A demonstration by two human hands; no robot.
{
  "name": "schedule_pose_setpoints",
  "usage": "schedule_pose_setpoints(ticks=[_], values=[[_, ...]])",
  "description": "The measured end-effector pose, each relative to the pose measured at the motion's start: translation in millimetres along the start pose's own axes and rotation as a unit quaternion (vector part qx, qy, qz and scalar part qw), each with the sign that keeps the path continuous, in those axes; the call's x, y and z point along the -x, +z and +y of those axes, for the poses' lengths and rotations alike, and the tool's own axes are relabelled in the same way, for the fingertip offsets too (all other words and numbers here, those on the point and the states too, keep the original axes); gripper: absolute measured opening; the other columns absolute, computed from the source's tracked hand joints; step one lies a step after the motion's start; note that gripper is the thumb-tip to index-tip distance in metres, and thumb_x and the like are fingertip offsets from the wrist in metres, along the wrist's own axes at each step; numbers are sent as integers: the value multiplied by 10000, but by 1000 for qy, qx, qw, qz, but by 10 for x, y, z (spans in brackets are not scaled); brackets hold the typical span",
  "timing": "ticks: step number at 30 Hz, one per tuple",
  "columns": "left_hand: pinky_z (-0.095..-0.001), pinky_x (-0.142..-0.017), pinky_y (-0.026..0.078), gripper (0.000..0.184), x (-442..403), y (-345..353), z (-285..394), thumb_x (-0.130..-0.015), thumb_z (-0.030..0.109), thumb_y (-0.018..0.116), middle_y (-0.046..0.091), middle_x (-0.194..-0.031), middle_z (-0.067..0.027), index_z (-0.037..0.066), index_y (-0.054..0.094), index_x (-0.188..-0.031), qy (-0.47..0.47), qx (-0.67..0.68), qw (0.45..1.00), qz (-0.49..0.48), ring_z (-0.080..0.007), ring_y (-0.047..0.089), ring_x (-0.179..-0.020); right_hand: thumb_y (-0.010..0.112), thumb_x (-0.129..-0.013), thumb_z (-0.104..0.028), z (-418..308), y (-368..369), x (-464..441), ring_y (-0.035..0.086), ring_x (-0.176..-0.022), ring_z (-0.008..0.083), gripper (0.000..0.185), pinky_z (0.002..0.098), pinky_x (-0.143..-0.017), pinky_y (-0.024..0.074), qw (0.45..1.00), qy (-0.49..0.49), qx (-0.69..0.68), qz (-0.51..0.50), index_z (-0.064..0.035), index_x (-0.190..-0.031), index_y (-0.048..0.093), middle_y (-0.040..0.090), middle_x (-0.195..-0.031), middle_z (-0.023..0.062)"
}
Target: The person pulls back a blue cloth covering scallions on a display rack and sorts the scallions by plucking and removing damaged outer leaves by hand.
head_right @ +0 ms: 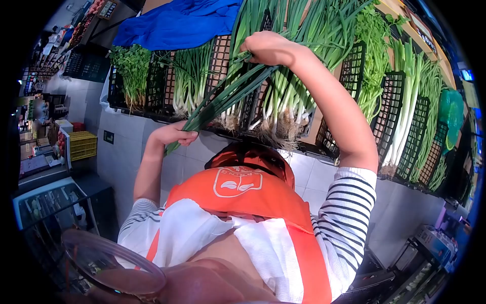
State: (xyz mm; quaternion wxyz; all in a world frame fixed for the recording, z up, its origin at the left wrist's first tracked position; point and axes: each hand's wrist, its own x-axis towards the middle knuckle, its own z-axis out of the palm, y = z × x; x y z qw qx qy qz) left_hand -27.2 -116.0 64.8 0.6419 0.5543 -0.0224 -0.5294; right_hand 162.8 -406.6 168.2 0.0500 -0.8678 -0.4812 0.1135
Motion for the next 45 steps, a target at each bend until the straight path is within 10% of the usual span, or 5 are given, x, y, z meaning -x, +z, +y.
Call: schedule_pose_setpoints(ticks=[9, 20, 24, 33, 45], values=[[-207, -484, 292, 154, -24, 126, 160, -882, 198, 523, 396, -612, 38, 51, 479, -865, 6, 1, 999, 35, -49, 336, -501, 631, -746, -142, -90, 20, 3, 611, -746, 277, 313, 360, -652, 488, 998, 37, -41, 43, -25, -1035, 603, 639, -824, 120], [-191, -473, 281, 373, -13, -14, 144, -902, 212, 493, 390, -636, 30, 26, 410, -1215, 12, -39, 999, -5, -47, 334, -522, 498, -815, -219, 778, -292, 844, 499, -646, 109, 210, 246, -608, 386, 724, 268, -404, 490, -33, -804, 595, 569, -672, 58], [-183, -471, 284, 413, -83, -143, 15, -906, 215, 489, 400, -628, 31, 34, 382, -1261, 0, -62, 998, -3, -41, 336, -514, 577, -766, -541, 444, -65, 1129, 595, -919, 289, 549, 411, -838, 461, 842, 334, -260, 335, -14, -919, 598, 631, -900, 160], [-199, -464, 299, 213, -117, -17, 94, -913, 224, 478, 435, -601, 21, 19, 526, -883, 28, -73, 996, 34, -48, 361, -491, 637, -740, -70, -509, 869, 1028, 646, -727, 216, 432, 333, -713, 521, 910, 208, -277, 227, -151, -1156, 551, 648, -966, 86], [-207, -470, 264, 500, 43, 3, 57, -891, 208, 501, 416, -603, 17, 18, 331, -1321, -9, -22, 999, 45, -64, 346, -513, 624, -779, -125, -668, 1154, 1326, 621, -823, 296, 388, 359, -735, 486, 855, 308, -313, 278, -121, -1159, 544, 626, -988, 125]])
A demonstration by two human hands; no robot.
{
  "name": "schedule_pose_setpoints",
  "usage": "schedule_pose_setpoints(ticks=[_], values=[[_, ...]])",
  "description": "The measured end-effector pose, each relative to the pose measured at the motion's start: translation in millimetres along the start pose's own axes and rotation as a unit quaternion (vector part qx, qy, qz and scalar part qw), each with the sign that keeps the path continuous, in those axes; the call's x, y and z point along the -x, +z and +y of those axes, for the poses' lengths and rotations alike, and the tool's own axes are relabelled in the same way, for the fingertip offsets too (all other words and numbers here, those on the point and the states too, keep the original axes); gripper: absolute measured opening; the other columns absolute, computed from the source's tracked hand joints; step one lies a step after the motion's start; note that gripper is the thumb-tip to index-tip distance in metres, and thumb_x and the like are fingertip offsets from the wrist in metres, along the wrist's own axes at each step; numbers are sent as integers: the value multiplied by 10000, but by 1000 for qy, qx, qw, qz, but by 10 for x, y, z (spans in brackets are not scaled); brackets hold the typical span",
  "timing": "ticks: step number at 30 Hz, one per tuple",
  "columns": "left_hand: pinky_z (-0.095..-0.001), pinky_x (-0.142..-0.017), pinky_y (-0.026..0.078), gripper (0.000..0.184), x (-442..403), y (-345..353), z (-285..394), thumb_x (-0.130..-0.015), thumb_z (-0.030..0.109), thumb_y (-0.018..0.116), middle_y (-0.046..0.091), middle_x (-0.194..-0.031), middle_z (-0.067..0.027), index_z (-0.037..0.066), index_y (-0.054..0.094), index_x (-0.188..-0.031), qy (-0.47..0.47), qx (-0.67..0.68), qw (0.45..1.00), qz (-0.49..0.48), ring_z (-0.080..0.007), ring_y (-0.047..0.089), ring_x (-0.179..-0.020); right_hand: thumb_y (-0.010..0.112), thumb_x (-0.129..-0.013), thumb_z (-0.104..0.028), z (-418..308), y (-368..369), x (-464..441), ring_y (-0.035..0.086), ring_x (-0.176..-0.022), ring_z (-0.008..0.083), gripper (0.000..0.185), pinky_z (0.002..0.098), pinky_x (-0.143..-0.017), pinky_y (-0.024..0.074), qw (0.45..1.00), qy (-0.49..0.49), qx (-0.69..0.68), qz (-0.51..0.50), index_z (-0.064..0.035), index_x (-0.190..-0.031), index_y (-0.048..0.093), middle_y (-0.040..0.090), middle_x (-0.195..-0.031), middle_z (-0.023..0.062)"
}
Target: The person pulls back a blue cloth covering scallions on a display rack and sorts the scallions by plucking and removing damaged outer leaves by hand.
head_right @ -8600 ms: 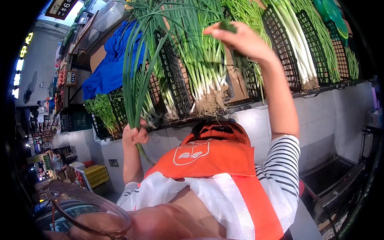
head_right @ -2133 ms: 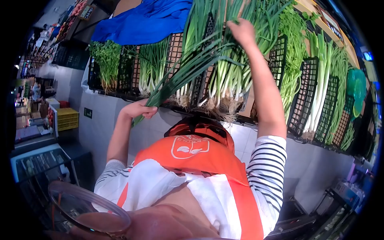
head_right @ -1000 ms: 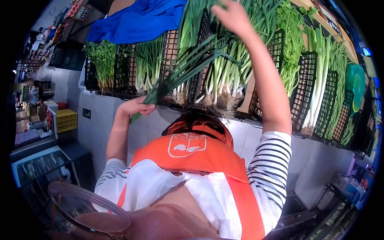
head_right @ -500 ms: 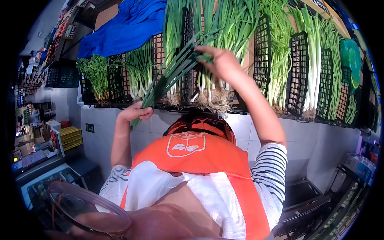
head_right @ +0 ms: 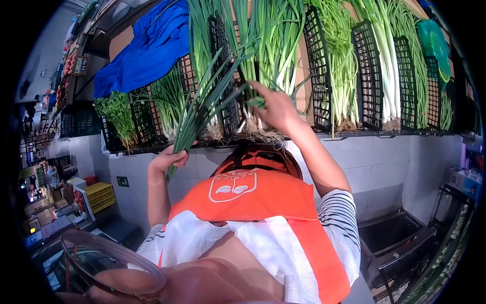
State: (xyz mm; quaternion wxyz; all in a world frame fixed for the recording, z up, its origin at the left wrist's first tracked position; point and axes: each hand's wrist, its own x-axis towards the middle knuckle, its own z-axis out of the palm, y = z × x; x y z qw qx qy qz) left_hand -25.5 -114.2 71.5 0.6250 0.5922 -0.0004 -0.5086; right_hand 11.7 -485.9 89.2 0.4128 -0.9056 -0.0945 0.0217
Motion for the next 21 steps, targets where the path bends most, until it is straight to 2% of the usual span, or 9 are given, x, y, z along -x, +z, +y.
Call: schedule_pose_setpoints(ticks=[1, 3, 4, 6, 8, 9, 12, 15, 21], values=[[-210, -473, 265, 526, 20, -6, -5, -888, 213, 504, 419, -604, 14, 7, 314, -1332, -5, 1, 1000, 0, -64, 352, -516, 615, -793, -125, -15, -79, -3, 626, -833, 281, 398, 357, -746, 489, 999, 26, -10, 21, -134, -1182, 531, 624, -1023, 107], [-209, -474, 262, 537, 66, -9, -13, -881, 202, 510, 412, -600, 14, 7, 306, -1337, -2, 5, 1000, 4, -68, 351, -519, 631, -755, -93, 36, -172, -38, 625, -647, 196, 470, 325, -648, 500, 993, 64, -4, 100, -153, -1204, 506, 655, -906, 121], [-209, -474, 261, 542, 88, -12, -19, -877, 197, 512, 409, -599, 14, 6, 302, -1340, -1, 8, 1000, 6, -69, 350, -520, 619, -763, -89, 98, -264, -83, 626, -643, 215, 384, 328, -656, 499, 991, 40, -52, 115, -137, -1138, 552, 653, -867, 130], [-208, -474, 259, 549, 123, -29, -31, -871, 191, 518, 407, -599, 13, 8, 301, -1341, -9, 5, 1000, 8, -71, 354, -522, 611, -764, -80, 337, -385, -245, 628, -672, 228, 295, 336, -671, 498, 988, -4, 32, 153, -110, -1057, 595, 647, -842, 140], [-207, -476, 258, 557, 156, -43, -35, -866, 192, 524, 407, -600, 13, 10, 300, -1342, -18, 0, 1000, 10, -71, 357, -524, 607, -757, -61, 309, -494, -466, 626, -710, 234, 262, 348, -685, 493, 989, 71, 58, 117, -104, -1014, 621, 642, -824, 149], [-206, -476, 257, 561, 164, -48, -30, -864, 196, 527, 408, -601, 15, 12, 300, -1343, -21, -4, 1000, 12, -70, 359, -525, 539, -780, -19, 291, -482, -553, 621, -675, 224, 331, 348, -652, 490, 991, 62, 72, 94, -120, -1090, 592, 641, -831, 151], [-203, -480, 258, 571, 189, -33, -1, -859, 214, 538, 410, -605, 20, 22, 305, -1343, -28, -19, 999, 23, -65, 361, -529, 483, -795, 17, 214, -405, -872, 626, -706, 175, 398, 309, -652, 499, 992, 51, 87, -79, -115, -1166, 541, 646, -865, 132], [-200, -487, 262, 572, 200, -15, 28, -856, 227, 546, 404, -607, 29, 36, 316, -1343, -29, -30, 999, 32, -59, 349, -525, 414, -784, 50, 347, -227, -1078, 613, -733, 215, 466, 328, -692, 493, 969, -23, 174, -172, -96, -1220, 492, 635, -889, 159], [-198, -492, 272, 514, 232, -71, -80, -876, 213, 516, 380, -612, 35, 65, 340, -1336, -16, -6, 999, 32, -58, 317, -523, 495, -760, 25, 557, -257, -1105, 601, -706, 242, 377, 358, -671, 482, 969, -117, 188, -108, -103, -1113, 525, 629, -802, 146]])
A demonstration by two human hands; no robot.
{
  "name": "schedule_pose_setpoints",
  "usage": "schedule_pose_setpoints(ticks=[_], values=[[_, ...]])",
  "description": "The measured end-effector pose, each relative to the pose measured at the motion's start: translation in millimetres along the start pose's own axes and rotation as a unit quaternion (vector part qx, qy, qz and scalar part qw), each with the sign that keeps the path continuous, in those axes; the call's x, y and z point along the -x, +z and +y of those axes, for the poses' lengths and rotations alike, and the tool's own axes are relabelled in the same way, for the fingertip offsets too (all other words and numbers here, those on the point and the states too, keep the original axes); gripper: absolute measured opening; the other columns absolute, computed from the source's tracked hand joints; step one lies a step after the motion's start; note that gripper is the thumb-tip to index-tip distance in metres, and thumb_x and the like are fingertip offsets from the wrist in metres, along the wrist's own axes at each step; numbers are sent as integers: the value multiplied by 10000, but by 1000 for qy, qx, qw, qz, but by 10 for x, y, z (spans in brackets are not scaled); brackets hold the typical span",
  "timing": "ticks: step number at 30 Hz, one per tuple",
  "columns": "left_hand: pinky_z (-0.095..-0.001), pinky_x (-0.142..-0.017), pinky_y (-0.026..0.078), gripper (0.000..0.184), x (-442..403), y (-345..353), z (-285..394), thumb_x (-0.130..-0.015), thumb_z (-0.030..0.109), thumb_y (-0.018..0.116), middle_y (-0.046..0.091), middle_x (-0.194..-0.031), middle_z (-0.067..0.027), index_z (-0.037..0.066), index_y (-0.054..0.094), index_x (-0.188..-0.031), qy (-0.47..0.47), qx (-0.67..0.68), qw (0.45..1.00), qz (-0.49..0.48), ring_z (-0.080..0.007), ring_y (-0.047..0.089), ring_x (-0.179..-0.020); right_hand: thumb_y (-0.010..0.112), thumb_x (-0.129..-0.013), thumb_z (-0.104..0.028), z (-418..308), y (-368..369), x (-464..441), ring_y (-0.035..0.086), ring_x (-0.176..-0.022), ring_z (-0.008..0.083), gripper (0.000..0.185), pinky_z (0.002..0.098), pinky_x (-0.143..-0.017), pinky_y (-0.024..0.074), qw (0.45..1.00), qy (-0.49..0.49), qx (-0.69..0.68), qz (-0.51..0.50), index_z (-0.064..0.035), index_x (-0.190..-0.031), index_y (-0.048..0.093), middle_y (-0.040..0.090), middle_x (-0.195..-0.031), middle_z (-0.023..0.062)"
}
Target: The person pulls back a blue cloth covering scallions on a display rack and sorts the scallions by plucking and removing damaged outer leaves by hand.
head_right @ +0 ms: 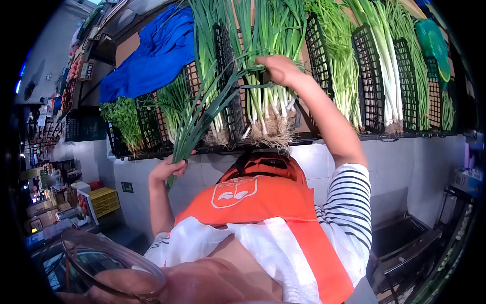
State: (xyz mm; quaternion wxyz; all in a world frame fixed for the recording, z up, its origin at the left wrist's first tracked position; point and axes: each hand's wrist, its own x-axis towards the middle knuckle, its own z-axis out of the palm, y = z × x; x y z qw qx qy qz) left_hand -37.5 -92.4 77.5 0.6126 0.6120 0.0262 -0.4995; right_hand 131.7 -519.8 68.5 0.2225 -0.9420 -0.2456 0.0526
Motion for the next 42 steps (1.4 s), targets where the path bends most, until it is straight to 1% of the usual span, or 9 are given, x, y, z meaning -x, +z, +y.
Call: schedule_pose_setpoints(ticks=[9, 17, 22, 25, 27, 30, 36, 40, 42], values=[[-207, -496, 281, 506, 33, -72, -62, -872, 207, 524, 373, -608, 42, 61, 351, -1324, -2, 13, 1000, 10, -54, 310, -511, 589, -736, -65, -184, -404, 429, 580, -744, 351, 340, 429, -694, 446, 999, 6, -47, -13, -42, -1069, 526, 593, -763, 203], [-216, -508, 285, 537, -121, 89, 112, -875, 204, 518, 368, -606, 41, 35, 314, -1342, 12, -1, 999, -34, -61, 323, -526, 547, -777, -230, -165, -206, 240, 592, -667, 322, 233, 390, -660, 478, 949, 164, -112, 244, -4, -811, 593, 597, -689, 191], [-217, -514, 297, 518, -75, -7, 52, -882, 202, 506, 381, -608, 38, 13, 326, -1329, 12, -34, 998, -44, -62, 331, -530, 530, -783, -247, 88, -356, 166, 570, -606, 172, 276, 329, -579, 449, 852, 253, -279, 365, 21, -785, 598, 621, -669, 68], [-215, -510, 296, 506, 86, -12, 79, -875, 196, 518, 389, -604, 38, 0, 348, -1310, 15, -53, 998, -4, -59, 336, -522, 514, -816, -231, 215, -586, 345, 377, -490, 64, 225, 227, -458, 306, 820, 211, -434, 307, -25, -796, 604, 465, -558, -27], [-214, -500, 294, 519, 180, -46, 193, -855, 214, 550, 397, -603, 38, -10, 365, -1286, 47, -51, 997, 17, -55, 348, -518, 495, -857, -220, 101, -764, 457, 299, -471, 29, 197, 196, -441, 215, 771, 136, -562, 268, -54, -834, 597, 372, -536, -74], [-219, -467, 284, 570, 416, -188, 572, -805, 261, 622, 412, -602, 32, -27, 391, -1239, 160, -83, 981, 76, -47, 357, -493, 472, -900, -316, -278, -1113, 782, 244, -485, 33, 272, 191, -479, 192, 843, 128, -447, 271, -93, -854, 619, 303, -532, -104], [-214, -450, 230, 491, 544, 1, 1822, -926, 272, 440, 355, -569, 40, 104, 258, -1350, 602, -74, 777, 168, -28, 272, -435, 454, -892, -406, -474, -1232, 1340, 277, -517, 67, 361, 229, -518, 239, 909, 97, -315, 255, -88, -780, 583, 468, -636, -26], [-196, -522, 291, 462, 223, 149, 2517, -924, 228, 453, 334, -653, 40, 94, 288, -1334, 628, 32, 771, 104, -23, 291, -485, 514, -886, -249, -550, -861, 1476, 480, -876, 145, 232, 317, -842, 363, 895, 103, -393, 185, -62, -784, 606, 538, -802, 18], [-215, -563, 417, 352, -200, 102, 2659, -865, 247, 563, 464, -713, -9, 65, 467, -1151, 536, 132, 795, 251, -59, 430, -528, 521, -884, -217, -554, -534, 1478, 482, -937, 167, 228, 314, -903, 332, 881, 97, -441, 144, -46, -773, 622, 536, -871, 36]])
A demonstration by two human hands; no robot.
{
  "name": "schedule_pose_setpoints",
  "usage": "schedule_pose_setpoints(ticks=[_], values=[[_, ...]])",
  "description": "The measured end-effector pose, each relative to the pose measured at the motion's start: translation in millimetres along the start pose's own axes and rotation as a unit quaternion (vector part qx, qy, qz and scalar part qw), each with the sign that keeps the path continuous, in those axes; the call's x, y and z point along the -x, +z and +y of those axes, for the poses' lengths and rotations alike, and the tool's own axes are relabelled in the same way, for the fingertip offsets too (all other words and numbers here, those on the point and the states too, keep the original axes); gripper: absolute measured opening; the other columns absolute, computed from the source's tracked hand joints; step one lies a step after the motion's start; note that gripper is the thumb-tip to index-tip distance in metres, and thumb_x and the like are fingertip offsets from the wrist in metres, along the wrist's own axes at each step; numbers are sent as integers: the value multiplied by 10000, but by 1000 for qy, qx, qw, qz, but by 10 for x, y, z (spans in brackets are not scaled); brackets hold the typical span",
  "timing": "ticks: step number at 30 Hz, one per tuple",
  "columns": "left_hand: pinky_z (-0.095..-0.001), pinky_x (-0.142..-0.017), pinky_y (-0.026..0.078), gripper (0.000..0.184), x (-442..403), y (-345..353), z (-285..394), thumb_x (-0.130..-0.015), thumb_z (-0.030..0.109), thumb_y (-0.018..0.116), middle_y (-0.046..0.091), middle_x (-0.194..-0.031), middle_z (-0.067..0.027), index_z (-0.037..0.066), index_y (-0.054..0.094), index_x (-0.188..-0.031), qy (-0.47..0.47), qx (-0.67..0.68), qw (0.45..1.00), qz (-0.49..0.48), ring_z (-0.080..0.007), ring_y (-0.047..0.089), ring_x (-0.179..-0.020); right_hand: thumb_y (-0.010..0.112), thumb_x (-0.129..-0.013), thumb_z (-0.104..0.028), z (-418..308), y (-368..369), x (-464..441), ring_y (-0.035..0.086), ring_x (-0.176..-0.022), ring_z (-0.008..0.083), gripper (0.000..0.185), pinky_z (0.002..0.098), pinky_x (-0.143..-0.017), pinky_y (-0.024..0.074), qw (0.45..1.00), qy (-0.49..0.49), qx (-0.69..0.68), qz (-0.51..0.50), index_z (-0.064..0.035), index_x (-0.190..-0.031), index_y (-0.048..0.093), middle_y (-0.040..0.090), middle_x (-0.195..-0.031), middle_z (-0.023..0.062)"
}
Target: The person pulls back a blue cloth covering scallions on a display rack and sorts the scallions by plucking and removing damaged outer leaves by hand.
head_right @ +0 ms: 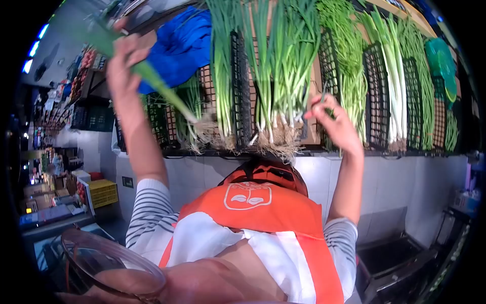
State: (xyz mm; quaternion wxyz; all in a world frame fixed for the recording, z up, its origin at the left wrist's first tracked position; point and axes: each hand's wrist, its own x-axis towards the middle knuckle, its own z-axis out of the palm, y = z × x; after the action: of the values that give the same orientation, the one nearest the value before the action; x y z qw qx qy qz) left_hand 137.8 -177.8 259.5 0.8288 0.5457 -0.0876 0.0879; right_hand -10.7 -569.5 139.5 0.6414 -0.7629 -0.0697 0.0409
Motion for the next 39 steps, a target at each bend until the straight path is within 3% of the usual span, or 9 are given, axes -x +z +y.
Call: schedule_pose_setpoints(ticks=[2, 6, 13, 17, 21, 25, 27, 31, 39], values=[[-274, -585, 467, 328, -210, 112, -569, -828, 283, 607, 557, -786, -79, 14, 519, -995, -5, -134, 991, -14, -141, 549, -584, 512, -889, -228, 88, 142, 69, 485, -918, 171, 253, 298, -897, 326, 999, 40, 0, -27, -34, -768, 621, 533, -887, 46], [-309, -592, 463, 731, -193, 63, -1819, -759, 202, 665, 525, -843, -54, -4, 239, -1315, -115, -284, 952, -14, -137, 496, -609, 495, -901, -304, 163, 280, 162, 442, -601, 49, 318, 207, -603, 376, 993, 110, -12, -32, -43, -763, 612, 560, -731, -8], [-382, -1062, 190, 679, 186, -106, -2317, -800, 125, 600, 307, -1364, -168, 51, 236, -1368, -29, -397, 917, -32, -277, 243, -1283, 478, -918, -270, 223, 229, 159, 352, -534, 31, 307, 182, -515, 292, 987, 145, -63, 19, -31, -774, 606, 458, -640, -65], [-407, -1056, 196, 513, 527, 79, -1739, -805, 62, 534, 361, -1341, -146, 54, 379, -1295, 251, -562, 788, 23, -304, 248, -1276, 493, -907, -216, 453, 255, 51, 407, -772, 148, 257, 247, -736, 342, 980, -20, 131, 151, -36, -768, 614, 454, -777, 38], [-389, -986, 298, 419, 957, 435, -1362, -791, 11, 539, 494, -1208, -128, 31, 461, -1202, 322, -518, 792, -29, -293, 420, -1150, 498, -901, -203, 626, 208, 8, 401, -1123, 276, 226, 350, -963, 291, 979, 10, 107, 174, -49, -797, 626, 474, -1091, 159], [-338, -981, 310, 557, 1490, 864, -1873, -803, 16, 531, 415, -1274, -125, 40, 297, -1309, 43, -259, 957, -122, -213, 418, -1142, 474, -913, -208, 557, 324, -58, 418, -1168, 252, 246, 331, -961, 314, 978, -37, 78, 191, -39, -811, 621, 391, -1306, 173], [-345, -984, 299, 654, 1672, 983, -2230, -802, 43, 555, 337, -1330, -133, 40, 201, -1353, -67, -308, 945, -86, -220, 369, -1190, 462, -920, -220, 531, 351, -56, 484, -1089, 210, 294, 293, -885, 373, 985, 17, -58, 163, 8, -797, 601, 430, -1279, 162], [-365, -1011, 251, 738, 1729, 940, -2731, -798, 59, 565, 264, -1347, -199, 36, 113, -1381, -203, -222, 954, 9, -247, 284, -1253, 461, -923, -274, 610, 381, 7, 509, -715, 114, 353, 229, -673, 390, 967, 107, -176, 153, 1, -738, 581, 599, -865, 91], [-342, -869, 369, 621, 1620, 861, -3012, -774, 20, 566, 361, -1181, -162, 30, 216, -1286, -178, -261, 944, 92, -233, 405, -1056, 511, -898, -295, 1041, 383, -5, 430, -550, 85, 312, 223, -522, 340, 922, 154, -234, 267, -16, -781, 587, 551, -683, 25]])
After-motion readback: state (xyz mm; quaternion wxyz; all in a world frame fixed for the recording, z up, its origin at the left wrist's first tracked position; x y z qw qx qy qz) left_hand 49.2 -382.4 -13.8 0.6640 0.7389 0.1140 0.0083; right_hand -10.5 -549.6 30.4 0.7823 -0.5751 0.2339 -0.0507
